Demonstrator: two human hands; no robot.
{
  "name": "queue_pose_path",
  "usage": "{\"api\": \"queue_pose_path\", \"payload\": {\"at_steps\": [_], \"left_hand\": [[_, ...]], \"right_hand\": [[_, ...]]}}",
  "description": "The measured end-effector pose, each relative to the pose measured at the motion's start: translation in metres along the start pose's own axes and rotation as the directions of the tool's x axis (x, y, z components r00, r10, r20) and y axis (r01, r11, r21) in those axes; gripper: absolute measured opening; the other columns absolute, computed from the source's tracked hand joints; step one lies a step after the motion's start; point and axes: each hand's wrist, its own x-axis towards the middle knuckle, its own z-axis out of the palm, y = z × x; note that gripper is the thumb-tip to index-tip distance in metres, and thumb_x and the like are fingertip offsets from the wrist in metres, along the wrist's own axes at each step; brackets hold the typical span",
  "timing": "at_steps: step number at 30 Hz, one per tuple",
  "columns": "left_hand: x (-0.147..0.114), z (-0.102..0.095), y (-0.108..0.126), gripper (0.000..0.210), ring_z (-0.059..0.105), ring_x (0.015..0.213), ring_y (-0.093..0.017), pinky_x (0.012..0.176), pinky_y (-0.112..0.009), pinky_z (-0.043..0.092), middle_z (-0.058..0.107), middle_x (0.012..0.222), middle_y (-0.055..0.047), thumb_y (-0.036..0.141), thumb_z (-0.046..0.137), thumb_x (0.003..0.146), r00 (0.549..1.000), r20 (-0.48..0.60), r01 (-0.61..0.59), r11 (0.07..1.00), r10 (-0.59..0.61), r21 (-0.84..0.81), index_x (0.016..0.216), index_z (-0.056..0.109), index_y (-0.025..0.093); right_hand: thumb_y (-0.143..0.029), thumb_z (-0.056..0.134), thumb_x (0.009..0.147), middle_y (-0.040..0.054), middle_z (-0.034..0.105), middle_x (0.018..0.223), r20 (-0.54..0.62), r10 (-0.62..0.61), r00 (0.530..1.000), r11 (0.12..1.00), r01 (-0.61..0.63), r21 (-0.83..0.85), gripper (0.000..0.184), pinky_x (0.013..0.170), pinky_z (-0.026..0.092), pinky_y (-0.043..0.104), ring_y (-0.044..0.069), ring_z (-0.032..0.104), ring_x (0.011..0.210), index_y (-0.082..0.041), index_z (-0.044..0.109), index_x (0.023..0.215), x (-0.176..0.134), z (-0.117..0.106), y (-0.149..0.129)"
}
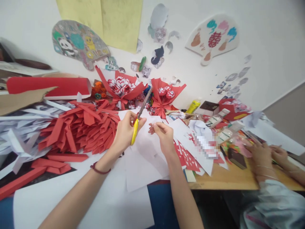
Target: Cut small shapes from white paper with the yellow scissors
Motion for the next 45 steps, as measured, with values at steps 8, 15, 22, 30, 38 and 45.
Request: {"api": "queue_pose_path", "payload": {"at_steps": [8,15,22,30,38,45], "left_hand": [[0.006,0.004,-0.005,0.037,0.063,0.066,-0.015,0.062,-0.026,0.049,0.068,0.075,-0.001,0.036,0.076,0.070,0.983,0.179,0.113,0.914,-0.045,-0.390,0.082,0.044,0.020],[0.005,0.003,-0.006,0.036,0.059,0.061,-0.011,0.058,-0.022,0.043,0.064,0.068,0.003,0.031,0.076,0.066,0.989,0.127,0.114,0.938,-0.076,-0.327,0.077,0.043,0.020],[0.004,0.003,-0.002,0.038,0.052,0.053,-0.008,0.052,-0.019,0.038,0.059,0.062,0.005,0.029,0.078,0.063,0.984,0.081,0.180,0.916,-0.162,-0.358,0.075,0.044,0.019],[0.005,0.002,0.000,0.037,0.040,0.038,-0.006,0.038,-0.019,0.029,0.048,0.052,0.009,0.037,0.076,0.068,0.971,0.158,0.229,0.885,-0.179,-0.405,0.076,0.044,0.021],[0.004,0.007,-0.004,0.038,0.039,0.038,-0.006,0.038,-0.019,0.029,0.046,0.052,0.010,0.033,0.077,0.066,0.967,0.145,0.251,0.860,-0.208,-0.443,0.074,0.042,0.021],[0.005,0.009,-0.007,0.041,0.038,0.037,-0.005,0.038,-0.019,0.028,0.047,0.050,0.010,0.034,0.079,0.064,0.969,0.150,0.241,0.864,-0.194,-0.441,0.073,0.042,0.020]], "right_hand": [[-0.043,0.067,0.083,0.0043,0.070,0.078,0.196,0.031,0.980,0.991,-0.005,-0.135,0.027,0.061,0.051,0.025,0.013,0.064,0.064,-0.016,0.071,0.082,-0.004,0.004,-0.002],[-0.041,0.068,0.081,0.0032,0.068,0.071,0.074,0.031,0.997,0.989,-0.020,-0.148,0.025,0.059,0.051,0.026,0.014,0.064,0.062,-0.016,0.069,0.079,-0.003,0.003,-0.002],[-0.032,0.071,0.082,0.0064,0.067,0.101,0.096,-0.445,0.890,0.718,0.419,-0.556,0.021,0.084,0.051,0.035,0.020,0.062,0.094,-0.023,0.069,0.100,-0.007,0.000,-0.008],[-0.026,0.057,0.091,0.0053,0.067,0.087,0.115,-0.534,0.838,0.633,0.486,-0.603,0.011,0.076,0.051,0.034,0.018,0.062,0.082,-0.022,0.066,0.087,-0.008,0.001,-0.001],[-0.028,0.065,0.086,0.0064,0.067,0.098,0.143,-0.571,0.808,0.574,0.518,-0.634,0.017,0.083,0.051,0.036,0.021,0.061,0.096,-0.023,0.062,0.102,-0.009,0.003,0.000],[-0.023,0.061,0.089,0.0063,0.069,0.096,0.216,-0.593,0.776,0.492,0.562,-0.665,0.009,0.086,0.049,0.038,0.021,0.062,0.093,-0.024,0.067,0.096,-0.009,0.001,0.002]]}}
